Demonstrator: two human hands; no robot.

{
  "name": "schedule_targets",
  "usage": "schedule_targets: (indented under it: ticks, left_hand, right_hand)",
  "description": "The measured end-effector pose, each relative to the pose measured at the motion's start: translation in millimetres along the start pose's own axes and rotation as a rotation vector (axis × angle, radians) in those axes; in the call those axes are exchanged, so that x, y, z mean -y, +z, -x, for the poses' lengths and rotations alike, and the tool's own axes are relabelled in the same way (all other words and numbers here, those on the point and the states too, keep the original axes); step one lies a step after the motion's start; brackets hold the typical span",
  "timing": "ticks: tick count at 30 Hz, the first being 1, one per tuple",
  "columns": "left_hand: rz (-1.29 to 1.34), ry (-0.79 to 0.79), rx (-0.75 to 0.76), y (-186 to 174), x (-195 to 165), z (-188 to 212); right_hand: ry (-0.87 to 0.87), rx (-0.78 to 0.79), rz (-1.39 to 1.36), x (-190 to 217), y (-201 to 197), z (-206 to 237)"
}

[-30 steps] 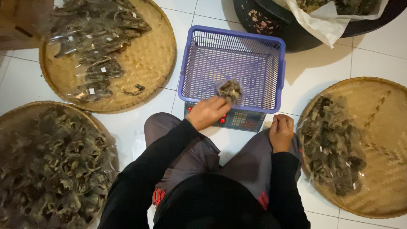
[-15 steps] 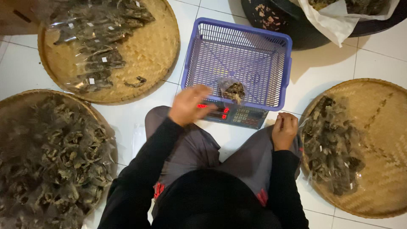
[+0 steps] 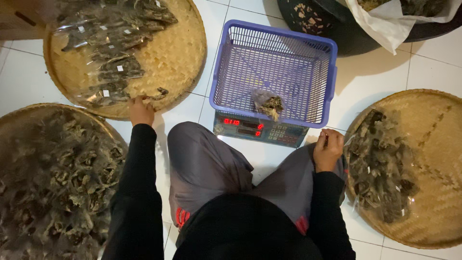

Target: The person sits on the floor and weighs small plastic bags of dried goods on a digital scale, placing each bag on the scale to read its weight. They then move the weighed bags onto round woven trays, arranging them with the other filled bags.

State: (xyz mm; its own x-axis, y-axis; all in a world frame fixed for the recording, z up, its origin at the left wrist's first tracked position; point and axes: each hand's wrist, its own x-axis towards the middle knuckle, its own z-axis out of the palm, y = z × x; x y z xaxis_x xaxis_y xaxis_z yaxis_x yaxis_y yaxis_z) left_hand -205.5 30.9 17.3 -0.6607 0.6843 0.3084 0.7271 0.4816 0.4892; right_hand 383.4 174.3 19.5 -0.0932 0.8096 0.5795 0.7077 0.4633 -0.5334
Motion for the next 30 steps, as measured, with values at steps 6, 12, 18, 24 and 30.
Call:
schedule_targets:
  ticks: [6, 12, 18, 24, 30]
  left_hand:
    - [-0.049, -0.194, 0.198, 9, 2, -20]
    - [-0.061, -0.049, 0.181, 20, -6, -36]
    - [-0.244, -0.047, 0.433, 35, -10, -49]
    - [-0.402, 0.043, 0.327, 39, -14, -44]
    - [-0.399, -0.01, 0.436, 44, -20, -51]
  right_hand:
    - [0.045, 0.021, 0.002, 4, 1, -1]
    - [0.029, 0.014, 0.042, 8, 2, -3]
    - [0.057, 0.048, 0.056, 9, 1, -3]
    - [0.053, 0.059, 0.057, 8, 1, -3]
    - [0.05, 0.033, 0.065, 9, 2, -3]
